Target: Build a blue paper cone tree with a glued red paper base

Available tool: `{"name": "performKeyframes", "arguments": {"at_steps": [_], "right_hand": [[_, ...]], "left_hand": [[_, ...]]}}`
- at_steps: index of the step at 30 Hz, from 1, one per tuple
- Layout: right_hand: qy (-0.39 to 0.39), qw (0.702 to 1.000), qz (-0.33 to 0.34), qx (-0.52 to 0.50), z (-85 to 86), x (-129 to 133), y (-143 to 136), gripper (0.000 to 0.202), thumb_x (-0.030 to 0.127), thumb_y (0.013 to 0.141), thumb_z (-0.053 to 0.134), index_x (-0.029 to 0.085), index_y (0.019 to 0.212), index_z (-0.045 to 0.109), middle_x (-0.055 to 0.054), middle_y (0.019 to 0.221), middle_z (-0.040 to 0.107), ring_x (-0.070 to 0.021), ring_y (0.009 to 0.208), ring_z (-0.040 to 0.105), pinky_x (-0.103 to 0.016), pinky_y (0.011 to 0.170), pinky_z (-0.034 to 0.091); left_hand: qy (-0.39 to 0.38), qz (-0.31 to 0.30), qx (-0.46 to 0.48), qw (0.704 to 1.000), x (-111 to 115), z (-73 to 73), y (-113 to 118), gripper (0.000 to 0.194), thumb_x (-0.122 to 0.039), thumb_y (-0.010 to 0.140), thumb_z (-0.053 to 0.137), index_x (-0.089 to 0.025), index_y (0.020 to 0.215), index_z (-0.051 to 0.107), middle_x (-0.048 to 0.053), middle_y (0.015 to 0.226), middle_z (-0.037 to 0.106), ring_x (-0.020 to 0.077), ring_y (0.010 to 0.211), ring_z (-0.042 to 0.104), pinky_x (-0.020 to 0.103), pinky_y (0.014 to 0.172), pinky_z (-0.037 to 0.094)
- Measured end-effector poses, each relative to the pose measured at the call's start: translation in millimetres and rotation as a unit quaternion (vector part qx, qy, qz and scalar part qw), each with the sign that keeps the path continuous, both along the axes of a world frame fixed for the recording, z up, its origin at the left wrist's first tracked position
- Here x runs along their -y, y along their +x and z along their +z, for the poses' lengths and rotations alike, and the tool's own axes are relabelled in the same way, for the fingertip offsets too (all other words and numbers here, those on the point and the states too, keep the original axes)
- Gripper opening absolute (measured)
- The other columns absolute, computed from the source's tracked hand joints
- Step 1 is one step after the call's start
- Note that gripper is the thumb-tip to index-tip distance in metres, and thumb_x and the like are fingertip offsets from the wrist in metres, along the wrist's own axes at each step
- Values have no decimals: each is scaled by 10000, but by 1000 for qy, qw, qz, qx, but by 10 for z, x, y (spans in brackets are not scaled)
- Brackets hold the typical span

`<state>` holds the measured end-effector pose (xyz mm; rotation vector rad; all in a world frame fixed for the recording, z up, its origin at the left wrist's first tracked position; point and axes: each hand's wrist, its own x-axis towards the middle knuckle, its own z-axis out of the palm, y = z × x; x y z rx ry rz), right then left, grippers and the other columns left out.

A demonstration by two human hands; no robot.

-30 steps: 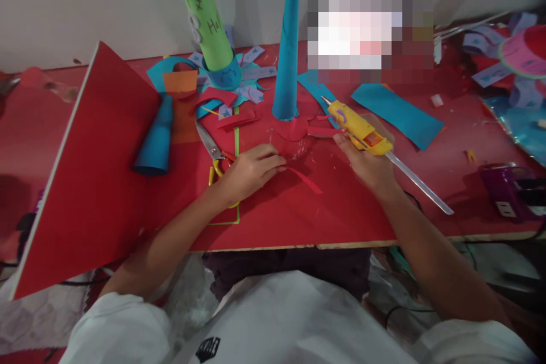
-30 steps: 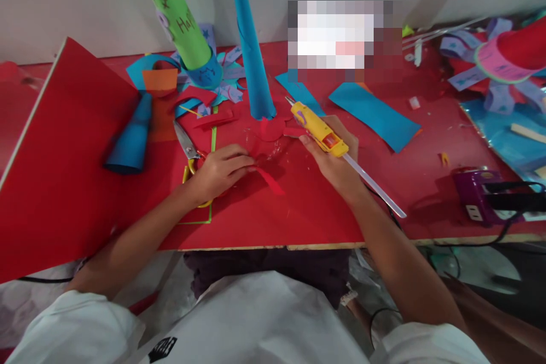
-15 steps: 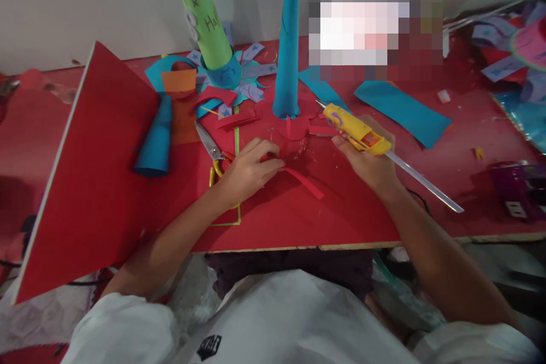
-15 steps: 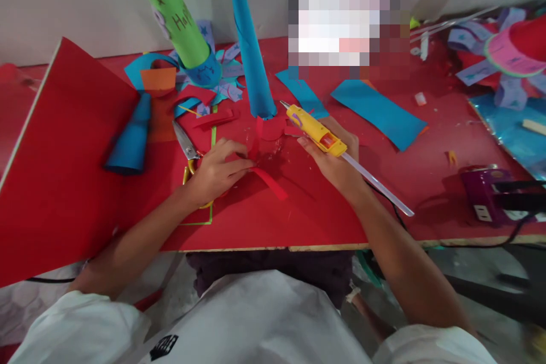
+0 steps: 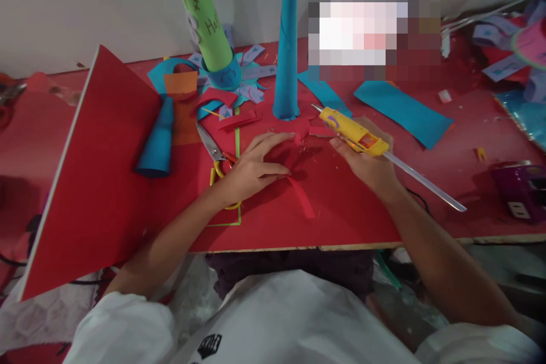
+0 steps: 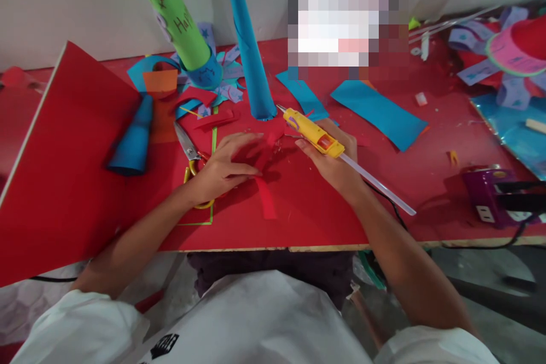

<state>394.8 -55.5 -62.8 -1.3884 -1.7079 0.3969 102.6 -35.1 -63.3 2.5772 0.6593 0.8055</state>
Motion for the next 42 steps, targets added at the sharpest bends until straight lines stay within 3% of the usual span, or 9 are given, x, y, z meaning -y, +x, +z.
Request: {"name": "performKeyframes", "arguments": {"at_steps": [6, 9, 12, 16, 21, 29, 42], "right_hand": [[-1, 1000, 12, -11, -18, 6, 4, 254, 551, 957, 699, 303, 927, 652, -54, 881, 761, -272, 804, 740, -431, 703, 578], [6, 1000, 5, -2, -19, -6, 10, 301, 592, 955, 683, 298, 906, 651, -64, 889, 759, -272, 811, 737, -428, 698, 581], [10, 1000, 2, 1, -38, -17, 27, 339, 623, 957, 668, 291, 896, 646, -59, 872, 746, -264, 794, 727, -422, 687, 575], [6, 1000, -5, 6, -107, -37, 63, 347, 611, 930, 712, 284, 850, 631, -63, 818, 703, -273, 763, 702, -433, 667, 550], [37, 997, 35, 52, -175, -82, 69, 367, 599, 918, 728, 288, 773, 599, -67, 789, 672, -284, 777, 672, -461, 715, 540], [4, 990, 103, 93, -181, -81, 78, 318, 440, 932, 721, 285, 721, 541, -39, 738, 609, -254, 731, 585, -419, 660, 442], [14, 974, 164, 153, -159, -65, -20, 300, 296, 912, 679, 263, 736, 438, -27, 748, 576, -223, 752, 514, -391, 698, 404]], "left_hand": [[19, -28, -20, 999, -2, -17, 19, 159, -176, 994, 688, -263, 1052, 808, 76, 1327, 750, 264, 1349, 614, 537, 1170, 505], [35, -23, -40, 998, -6, -50, 19, 137, -209, 1020, 664, -250, 1057, 789, 42, 1160, 797, 240, 1241, 674, 503, 1153, 512], [43, 0, -65, 997, 6, -55, 9, 131, -215, 1024, 655, -230, 1082, 771, 42, 1114, 802, 236, 1196, 697, 516, 1169, 488], [59, 3, -108, 992, 43, -10, 2, 265, -80, 1005, 565, -236, 1117, 747, 30, 1128, 801, 235, 1262, 677, 545, 1231, 425], [127, -3, -120, 985, 97, 2, 18, 299, -39, 1006, 489, -182, 1092, 737, 73, 1089, 795, 207, 1048, 747, 374, 949, 603], [224, -2, -83, 971, 246, 61, 69, 210, -93, 1049, 499, -168, 1104, 688, 47, 930, 790, 155, 802, 740, 280, 750, 578], [190, -56, -116, 973, 299, 53, 15, 250, -28, 1017, 521, -125, 1217, 636, 59, 934, 773, 167, 786, 753, 243, 656, 557]]}}
